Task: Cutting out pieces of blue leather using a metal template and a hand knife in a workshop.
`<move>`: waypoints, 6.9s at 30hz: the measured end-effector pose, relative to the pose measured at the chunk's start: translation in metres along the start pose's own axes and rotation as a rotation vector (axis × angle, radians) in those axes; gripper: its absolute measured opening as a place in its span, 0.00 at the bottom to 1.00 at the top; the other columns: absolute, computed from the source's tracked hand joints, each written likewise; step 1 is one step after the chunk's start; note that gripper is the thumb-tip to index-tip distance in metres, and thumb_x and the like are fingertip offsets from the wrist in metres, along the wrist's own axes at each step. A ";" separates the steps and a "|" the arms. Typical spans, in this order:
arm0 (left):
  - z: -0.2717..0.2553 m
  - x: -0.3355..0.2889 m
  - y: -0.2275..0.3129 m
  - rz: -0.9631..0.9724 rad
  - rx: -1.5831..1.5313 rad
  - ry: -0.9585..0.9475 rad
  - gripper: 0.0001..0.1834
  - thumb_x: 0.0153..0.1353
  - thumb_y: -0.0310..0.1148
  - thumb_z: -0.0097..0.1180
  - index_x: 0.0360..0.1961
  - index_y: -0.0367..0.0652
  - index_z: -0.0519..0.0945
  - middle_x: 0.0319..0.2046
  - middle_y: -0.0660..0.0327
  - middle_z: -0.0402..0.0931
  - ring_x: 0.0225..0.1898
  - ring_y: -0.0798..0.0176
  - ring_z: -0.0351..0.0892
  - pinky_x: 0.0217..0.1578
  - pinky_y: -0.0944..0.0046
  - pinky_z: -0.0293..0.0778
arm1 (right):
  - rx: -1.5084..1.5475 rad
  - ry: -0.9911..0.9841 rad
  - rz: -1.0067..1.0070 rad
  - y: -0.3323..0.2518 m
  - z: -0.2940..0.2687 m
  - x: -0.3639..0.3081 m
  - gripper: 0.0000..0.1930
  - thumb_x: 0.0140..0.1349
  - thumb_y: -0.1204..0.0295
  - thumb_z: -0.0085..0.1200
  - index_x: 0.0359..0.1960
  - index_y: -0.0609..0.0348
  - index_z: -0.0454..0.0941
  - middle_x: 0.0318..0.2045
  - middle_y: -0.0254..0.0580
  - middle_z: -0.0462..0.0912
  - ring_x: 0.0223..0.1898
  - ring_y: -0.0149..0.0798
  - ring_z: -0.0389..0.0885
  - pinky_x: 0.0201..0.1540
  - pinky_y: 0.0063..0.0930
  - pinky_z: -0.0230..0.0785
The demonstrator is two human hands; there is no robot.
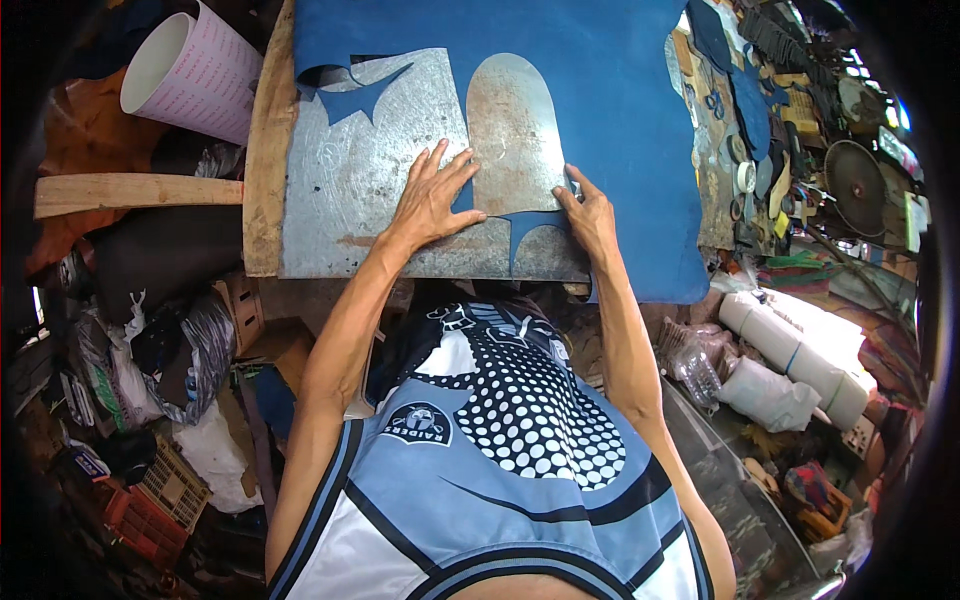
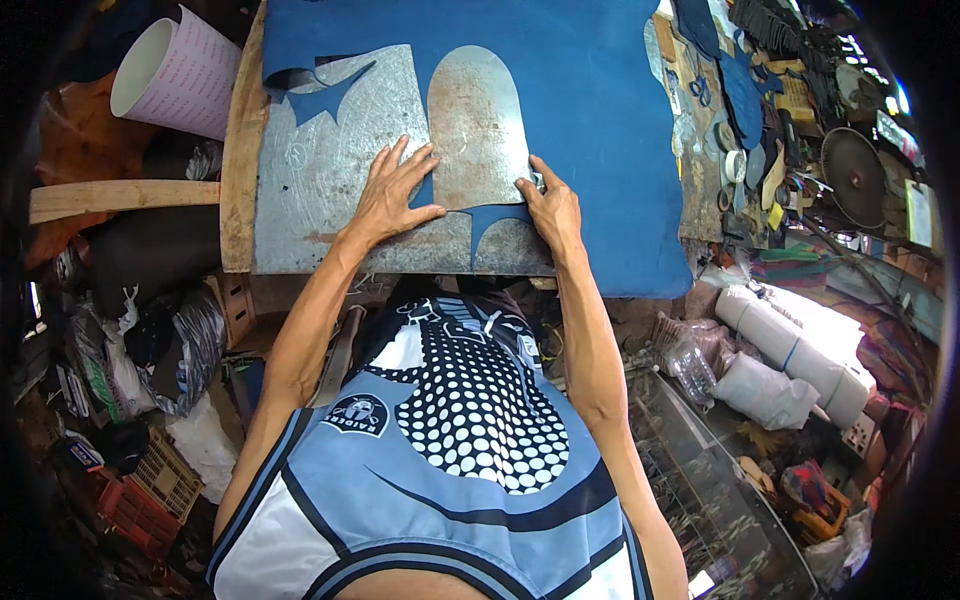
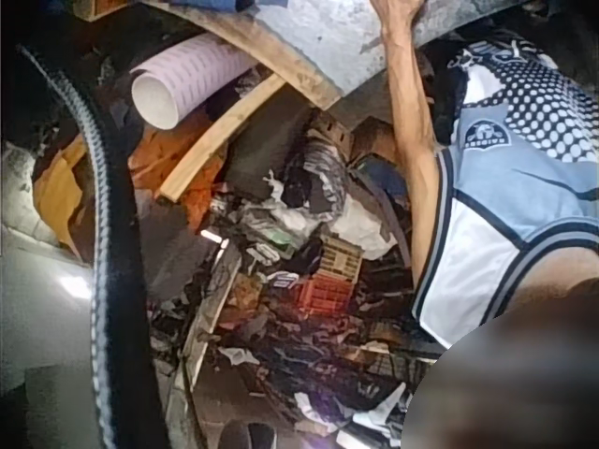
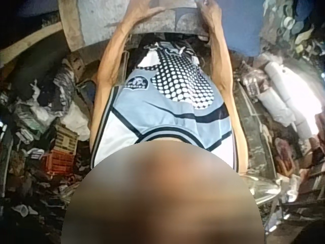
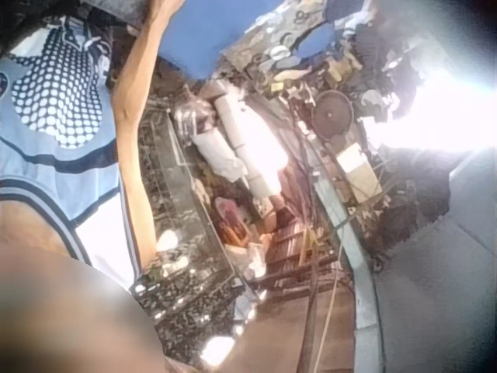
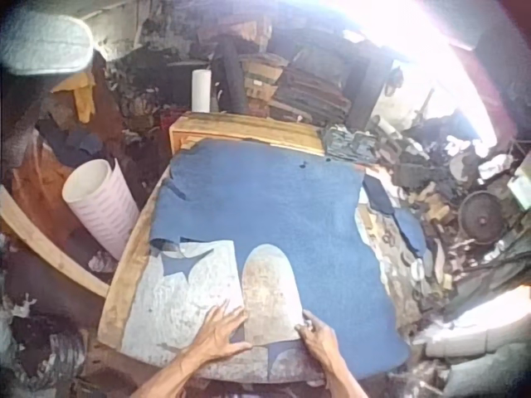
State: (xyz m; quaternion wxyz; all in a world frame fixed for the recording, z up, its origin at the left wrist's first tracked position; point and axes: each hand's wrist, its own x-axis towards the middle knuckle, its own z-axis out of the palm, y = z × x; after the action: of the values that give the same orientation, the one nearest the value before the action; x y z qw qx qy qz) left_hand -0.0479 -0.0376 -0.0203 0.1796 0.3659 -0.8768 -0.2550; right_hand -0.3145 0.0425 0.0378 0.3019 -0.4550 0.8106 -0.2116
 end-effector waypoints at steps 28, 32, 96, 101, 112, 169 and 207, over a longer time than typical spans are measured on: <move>-0.015 -0.001 0.011 -0.032 0.039 -0.052 0.38 0.46 0.51 0.73 0.58 0.45 0.78 0.70 0.56 0.63 0.75 0.44 0.47 0.73 0.42 0.42 | 0.007 -0.105 -0.032 -0.003 -0.008 -0.001 0.28 0.64 0.60 0.57 0.65 0.50 0.71 0.39 0.64 0.84 0.45 0.64 0.83 0.50 0.48 0.74; -0.015 0.002 0.015 -0.047 0.051 -0.076 0.39 0.47 0.52 0.71 0.58 0.45 0.77 0.70 0.57 0.63 0.75 0.45 0.47 0.73 0.41 0.41 | 0.001 -0.118 -0.004 -0.001 -0.010 0.000 0.27 0.64 0.61 0.58 0.64 0.52 0.73 0.34 0.63 0.84 0.38 0.59 0.85 0.43 0.45 0.75; -0.016 0.127 -0.038 0.445 0.095 -0.411 0.35 0.45 0.58 0.70 0.50 0.49 0.79 0.70 0.51 0.58 0.74 0.46 0.49 0.72 0.36 0.45 | -0.146 0.040 -0.061 -0.067 0.062 -0.092 0.15 0.68 0.68 0.51 0.55 0.54 0.77 0.39 0.59 0.79 0.37 0.63 0.81 0.39 0.51 0.75; -0.011 0.127 -0.037 0.448 0.085 -0.430 0.34 0.45 0.58 0.70 0.48 0.48 0.79 0.70 0.49 0.58 0.75 0.43 0.48 0.71 0.36 0.46 | -0.075 0.047 -0.035 -0.064 0.050 -0.124 0.16 0.66 0.69 0.54 0.55 0.53 0.76 0.37 0.52 0.79 0.37 0.58 0.81 0.39 0.48 0.74; -0.011 0.146 -0.014 0.427 0.097 -0.452 0.25 0.57 0.55 0.60 0.40 0.43 0.82 0.67 0.51 0.63 0.72 0.47 0.54 0.69 0.34 0.48 | 0.377 -0.445 -0.098 -0.084 0.021 -0.157 0.18 0.65 0.66 0.54 0.54 0.61 0.78 0.45 0.53 0.85 0.45 0.47 0.84 0.49 0.37 0.75; 0.213 0.216 0.270 -0.138 0.413 -0.066 0.30 0.72 0.50 0.45 0.69 0.44 0.65 0.73 0.49 0.53 0.75 0.43 0.45 0.72 0.42 0.41 | -0.532 0.464 0.437 0.526 -0.459 0.110 0.15 0.60 0.70 0.50 0.48 0.51 0.82 0.49 0.54 0.81 0.52 0.55 0.81 0.54 0.48 0.74; 0.360 0.344 0.439 0.549 0.141 -0.125 0.33 0.48 0.36 0.69 0.56 0.40 0.74 0.44 0.53 0.76 0.55 0.46 0.70 0.59 0.46 0.62 | 0.171 0.670 0.235 0.386 -0.257 -0.084 0.25 0.58 0.79 0.55 0.59 0.48 0.78 0.40 0.46 0.78 0.39 0.45 0.79 0.44 0.34 0.72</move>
State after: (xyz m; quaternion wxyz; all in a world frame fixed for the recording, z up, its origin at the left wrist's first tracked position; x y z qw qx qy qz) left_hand -0.6998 0.0881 -0.0119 0.1616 0.1102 -0.9680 -0.1574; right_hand -0.6911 0.3239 0.0110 0.0786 -0.2374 0.8905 -0.3801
